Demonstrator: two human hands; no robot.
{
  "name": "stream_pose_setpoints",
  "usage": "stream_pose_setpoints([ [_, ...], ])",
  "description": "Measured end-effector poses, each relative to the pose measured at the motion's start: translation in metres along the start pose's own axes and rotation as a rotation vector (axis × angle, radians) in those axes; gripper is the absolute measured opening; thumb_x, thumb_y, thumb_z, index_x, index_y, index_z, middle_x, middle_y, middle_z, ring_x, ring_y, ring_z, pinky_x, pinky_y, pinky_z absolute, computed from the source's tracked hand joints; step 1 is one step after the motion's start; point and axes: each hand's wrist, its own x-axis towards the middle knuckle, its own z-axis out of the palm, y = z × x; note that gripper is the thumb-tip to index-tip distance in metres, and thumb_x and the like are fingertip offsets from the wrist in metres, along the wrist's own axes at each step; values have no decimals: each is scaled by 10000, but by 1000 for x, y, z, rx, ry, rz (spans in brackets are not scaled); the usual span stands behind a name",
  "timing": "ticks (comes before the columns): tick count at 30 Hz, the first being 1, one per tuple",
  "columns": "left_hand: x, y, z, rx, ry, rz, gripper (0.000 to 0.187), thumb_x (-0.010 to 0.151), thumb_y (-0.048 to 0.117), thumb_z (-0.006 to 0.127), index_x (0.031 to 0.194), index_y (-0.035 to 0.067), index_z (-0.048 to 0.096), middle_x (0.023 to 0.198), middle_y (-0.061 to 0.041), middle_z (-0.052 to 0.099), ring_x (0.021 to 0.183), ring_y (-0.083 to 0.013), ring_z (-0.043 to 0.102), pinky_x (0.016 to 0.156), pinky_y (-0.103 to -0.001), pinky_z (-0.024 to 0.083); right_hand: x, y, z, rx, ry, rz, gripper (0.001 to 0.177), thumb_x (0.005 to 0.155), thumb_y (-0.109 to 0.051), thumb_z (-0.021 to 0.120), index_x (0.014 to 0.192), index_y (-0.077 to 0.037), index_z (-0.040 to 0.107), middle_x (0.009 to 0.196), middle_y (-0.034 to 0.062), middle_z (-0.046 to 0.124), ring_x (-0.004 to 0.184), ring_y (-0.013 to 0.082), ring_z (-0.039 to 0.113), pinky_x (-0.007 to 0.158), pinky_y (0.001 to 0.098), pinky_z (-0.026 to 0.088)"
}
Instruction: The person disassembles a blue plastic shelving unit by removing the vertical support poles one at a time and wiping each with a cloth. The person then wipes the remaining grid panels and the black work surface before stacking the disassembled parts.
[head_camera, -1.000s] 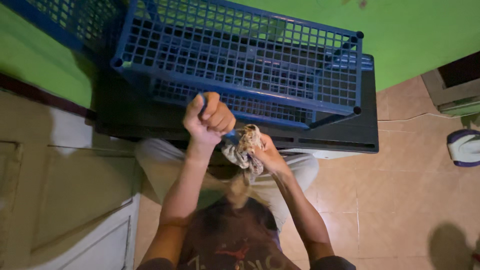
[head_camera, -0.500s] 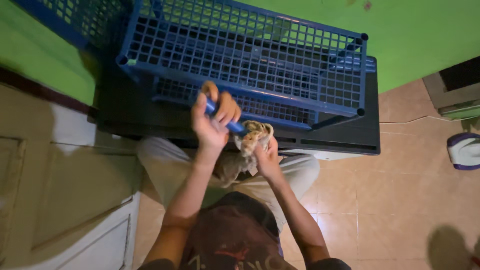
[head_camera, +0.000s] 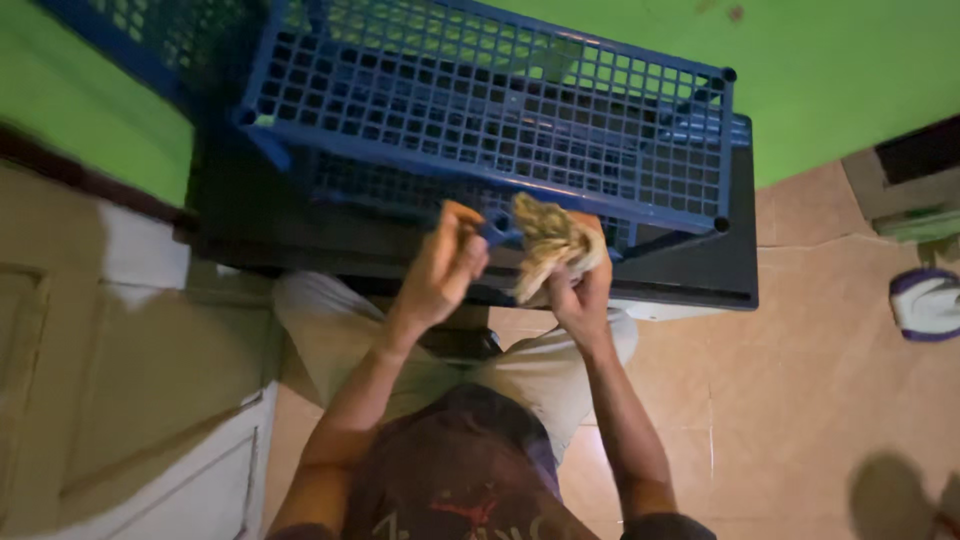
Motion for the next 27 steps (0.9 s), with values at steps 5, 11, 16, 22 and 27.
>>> stream_pose_setpoints([
  [5,-17,-22,22,111,-41,304,523,1219,472,357,1196,-34,487,1071,-154,583,916,-226,544,685,-289,506,31,-33,23,-398,-143,-61,161,975,-135,696,1108,-45,712,976,57,628,821,136,657,746,297,550],
  [11,-16,-24,8,-633,170,87,530,1058,580,577,1019,52,540,697,-44,555,666,-128,547,681,-297,496,26,9,54,316,56,318,263,1046,-182,561,1214,-17,680,1081,50,747,918,115,687,830,284,570],
  [16,-3,-4,10,-197,688,263,519,1113,610,448,1069,93,461,872,-59,523,828,-174,505,846,-341,457,-23,13,102,-6,-155,-27,287,963,-14,572,1248,22,587,1018,160,673,894,250,666,841,353,541],
  [22,2,12,-23,-459,809,324,553,1103,645,323,1069,113,471,787,-41,469,671,-153,419,740,-311,416,-19,53,90,-173,-427,233,307,987,-180,598,1256,-42,653,908,124,706,773,301,714,748,419,582],
  [27,-3,16,-54,-108,895,464,543,1127,628,292,1168,105,430,757,-57,437,723,-161,426,741,-286,403,-7,96,119,-829,-529,-172,559,923,-360,673,1342,-14,541,1382,260,554,1222,426,533,1049,529,425],
])
